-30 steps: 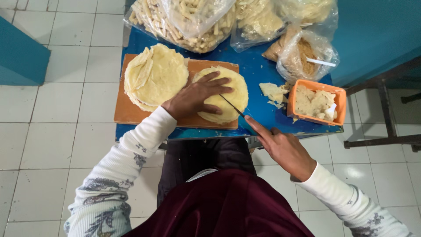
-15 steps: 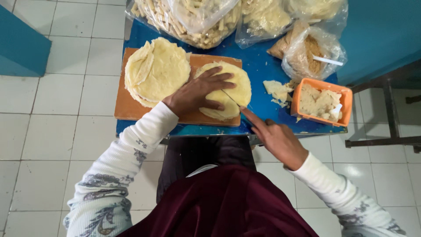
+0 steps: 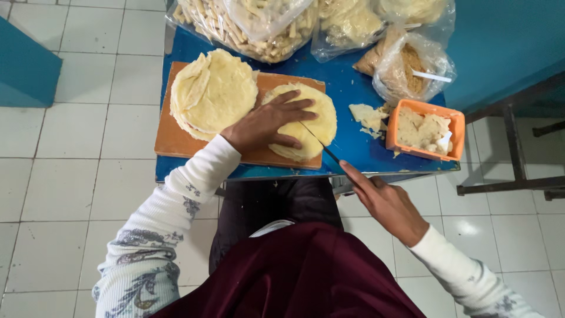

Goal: The person sits at a table and peels a thin outer layer off round dough discs by hand, tearing the skin away and dropping the scraps into an orange container while stacking the peeled discs on a board. Near the end, the person uses a knife to cut into a stacked dough disc on the board.

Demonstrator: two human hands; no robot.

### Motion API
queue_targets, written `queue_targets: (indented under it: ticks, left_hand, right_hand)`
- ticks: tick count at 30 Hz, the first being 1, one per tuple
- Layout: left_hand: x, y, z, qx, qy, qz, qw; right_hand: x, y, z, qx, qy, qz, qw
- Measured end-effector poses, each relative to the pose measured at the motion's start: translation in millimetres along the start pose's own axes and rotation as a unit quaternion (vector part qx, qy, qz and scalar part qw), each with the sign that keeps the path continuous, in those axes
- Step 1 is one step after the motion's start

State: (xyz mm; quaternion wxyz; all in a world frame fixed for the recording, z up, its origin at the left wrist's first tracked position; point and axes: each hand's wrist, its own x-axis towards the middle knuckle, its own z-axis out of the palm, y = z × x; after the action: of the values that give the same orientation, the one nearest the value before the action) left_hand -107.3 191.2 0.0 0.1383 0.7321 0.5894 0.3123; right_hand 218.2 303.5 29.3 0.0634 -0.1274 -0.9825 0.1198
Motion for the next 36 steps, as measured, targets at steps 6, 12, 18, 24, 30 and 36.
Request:
queue_targets:
  ticks: [6, 12, 18, 24, 30, 36]
  left_hand:
    - [2, 2, 0, 0.008, -0.002, 0.004, 1.0]
    - [0, -1, 0, -0.01, 0.004, -0.003, 1.0]
    - [4, -1, -1, -0.01, 0.002, -0.002, 1.0]
    - [4, 19, -9, 0.134, 0.029, -0.029, 0.99]
    - [-11, 28, 15, 0.087, 0.22, -0.103, 0.966]
    - [-20, 27, 40, 0.066, 0.263, -0.239, 0.932]
  right_hand:
    - [49, -12, 2, -0.015, -0.056, 0.02, 0.998]
    - [55, -20, -4, -0.014, -0.081, 0.039, 0.996]
    - [-6, -13, -23, -0.022, -0.076, 0.061, 0.995]
    - [-38, 25, -81, 0.092, -0.212, 0.197, 0.953]
    - [81, 35, -57, 0.192, 0.063, 0.001, 0.979]
    - [228, 14, -20, 0.159, -0.015, -0.195, 0.968]
